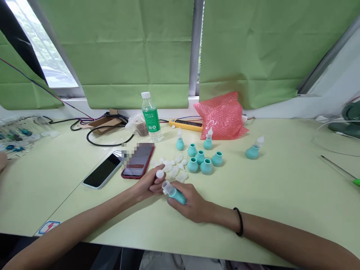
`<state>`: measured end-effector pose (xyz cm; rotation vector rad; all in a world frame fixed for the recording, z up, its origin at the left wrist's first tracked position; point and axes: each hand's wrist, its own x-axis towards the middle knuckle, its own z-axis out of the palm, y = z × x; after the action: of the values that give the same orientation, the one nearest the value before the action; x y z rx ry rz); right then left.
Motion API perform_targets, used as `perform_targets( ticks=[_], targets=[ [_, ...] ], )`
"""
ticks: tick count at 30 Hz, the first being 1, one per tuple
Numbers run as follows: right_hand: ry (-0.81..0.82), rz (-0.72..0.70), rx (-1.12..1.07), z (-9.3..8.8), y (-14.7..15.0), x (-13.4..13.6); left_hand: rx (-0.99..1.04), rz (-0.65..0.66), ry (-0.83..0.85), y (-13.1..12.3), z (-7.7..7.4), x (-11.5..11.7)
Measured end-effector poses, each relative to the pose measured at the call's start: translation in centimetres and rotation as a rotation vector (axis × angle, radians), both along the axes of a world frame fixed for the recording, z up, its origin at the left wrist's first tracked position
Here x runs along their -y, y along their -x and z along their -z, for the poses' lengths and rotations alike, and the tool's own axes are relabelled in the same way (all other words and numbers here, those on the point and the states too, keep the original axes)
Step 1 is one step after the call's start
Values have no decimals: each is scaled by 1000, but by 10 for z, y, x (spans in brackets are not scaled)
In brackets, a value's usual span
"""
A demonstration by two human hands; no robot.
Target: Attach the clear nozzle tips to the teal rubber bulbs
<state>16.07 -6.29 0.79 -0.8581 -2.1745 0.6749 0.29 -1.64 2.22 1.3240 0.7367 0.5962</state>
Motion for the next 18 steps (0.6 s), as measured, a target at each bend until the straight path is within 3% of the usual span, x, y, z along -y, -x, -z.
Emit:
perform_targets(
  ticks=[3,7,11,15,18],
  targets=[
    [65,-3,-63,-1,0,0,27,-78,-105,0,-3,-2],
    [290,85,-258,3,2,-3,-185,-262,-591,3,-4,-5],
    [524,111,-447,5,4,-6,-515,-252,-977,6,8,-11],
    [628,77,-518,3,4,-11,-673,-252,-1132,6,17,-13],
    [641,74,-552,4,4,-14,-580,-265,-1102,5,12,-7]
  ],
)
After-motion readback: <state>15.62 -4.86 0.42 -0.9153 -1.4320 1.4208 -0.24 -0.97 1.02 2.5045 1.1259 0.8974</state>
